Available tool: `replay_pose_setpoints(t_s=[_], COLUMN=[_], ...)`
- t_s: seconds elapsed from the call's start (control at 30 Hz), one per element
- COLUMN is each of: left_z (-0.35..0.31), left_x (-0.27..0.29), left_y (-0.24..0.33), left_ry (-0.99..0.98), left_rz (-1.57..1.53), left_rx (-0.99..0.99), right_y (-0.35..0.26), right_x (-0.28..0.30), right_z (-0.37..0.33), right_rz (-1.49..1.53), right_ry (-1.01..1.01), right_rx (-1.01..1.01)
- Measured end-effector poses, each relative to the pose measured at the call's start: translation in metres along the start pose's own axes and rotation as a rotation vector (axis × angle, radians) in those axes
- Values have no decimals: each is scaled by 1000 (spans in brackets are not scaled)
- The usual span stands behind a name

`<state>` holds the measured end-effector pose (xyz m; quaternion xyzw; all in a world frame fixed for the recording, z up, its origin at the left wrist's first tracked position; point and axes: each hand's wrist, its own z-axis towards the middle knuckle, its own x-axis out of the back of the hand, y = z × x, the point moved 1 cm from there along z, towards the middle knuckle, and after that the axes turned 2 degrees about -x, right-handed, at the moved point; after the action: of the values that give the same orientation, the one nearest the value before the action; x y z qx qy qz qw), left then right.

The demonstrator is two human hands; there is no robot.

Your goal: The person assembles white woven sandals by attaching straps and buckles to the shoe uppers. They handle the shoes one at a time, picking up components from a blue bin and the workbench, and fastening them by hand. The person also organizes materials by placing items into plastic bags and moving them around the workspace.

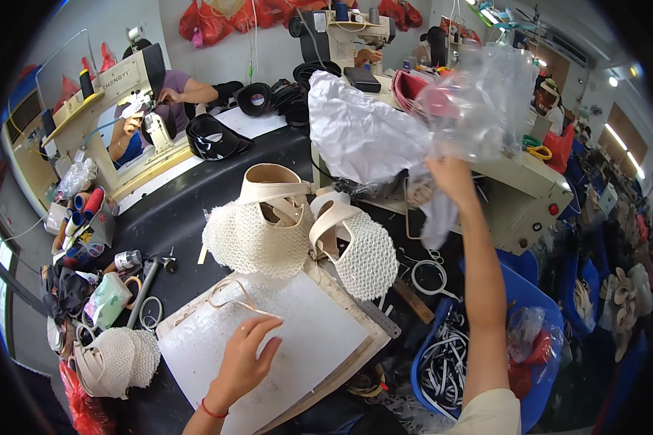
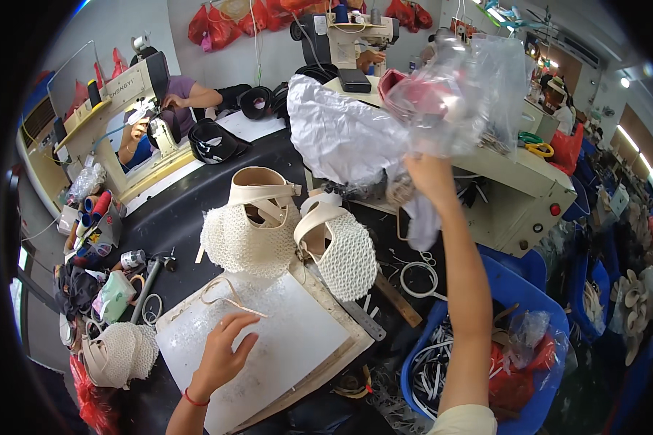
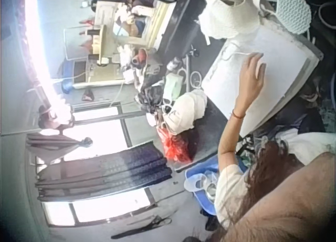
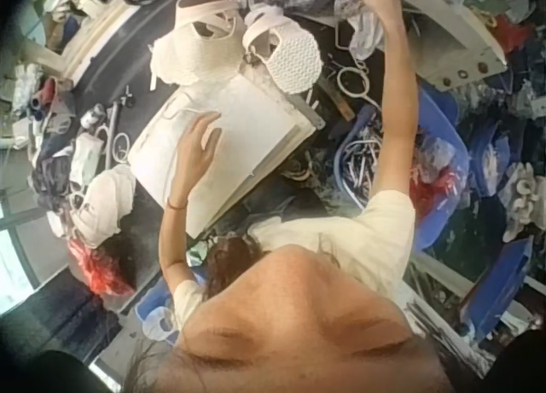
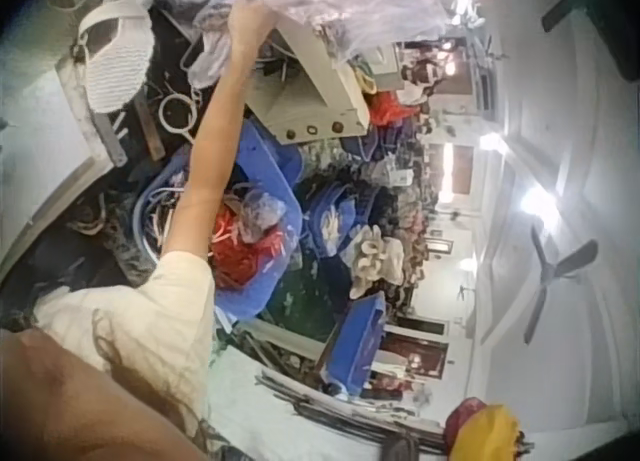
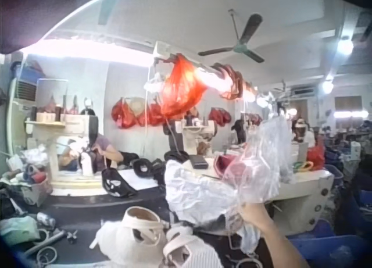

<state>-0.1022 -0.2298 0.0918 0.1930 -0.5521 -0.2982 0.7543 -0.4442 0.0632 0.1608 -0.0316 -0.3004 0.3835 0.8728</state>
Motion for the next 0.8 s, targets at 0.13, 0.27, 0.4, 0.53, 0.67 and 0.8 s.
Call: replay_pose_setpoints(t_s=[0.13, 0.27, 0.4, 0.53, 0.67, 0.8], left_z=[57, 101, 47, -67, -104, -77], left_x=[-10, -58, -172, -259, -338, -331], left_y=[55, 116, 123, 99, 3, 24], left_ry=[235, 147, -328, -919, -988, -849], left_rz=[174, -233, -322, 149, 49, -251], left_rx=[-286, -435, -431, -448, -101, 701], right_y=[-60, -66, -46, 16, 93, 228], right_x=[95, 170, 211, 199, 133, 48], right_z=[-18, -82, -107, -114, -93, -97], right_rz=[109, 495, 489, 400, 69, 470], right_ry=[-566, -1087, -1069, -686, -558, -165], right_rx=[-233, -108, -248, -557, -995, -1239])
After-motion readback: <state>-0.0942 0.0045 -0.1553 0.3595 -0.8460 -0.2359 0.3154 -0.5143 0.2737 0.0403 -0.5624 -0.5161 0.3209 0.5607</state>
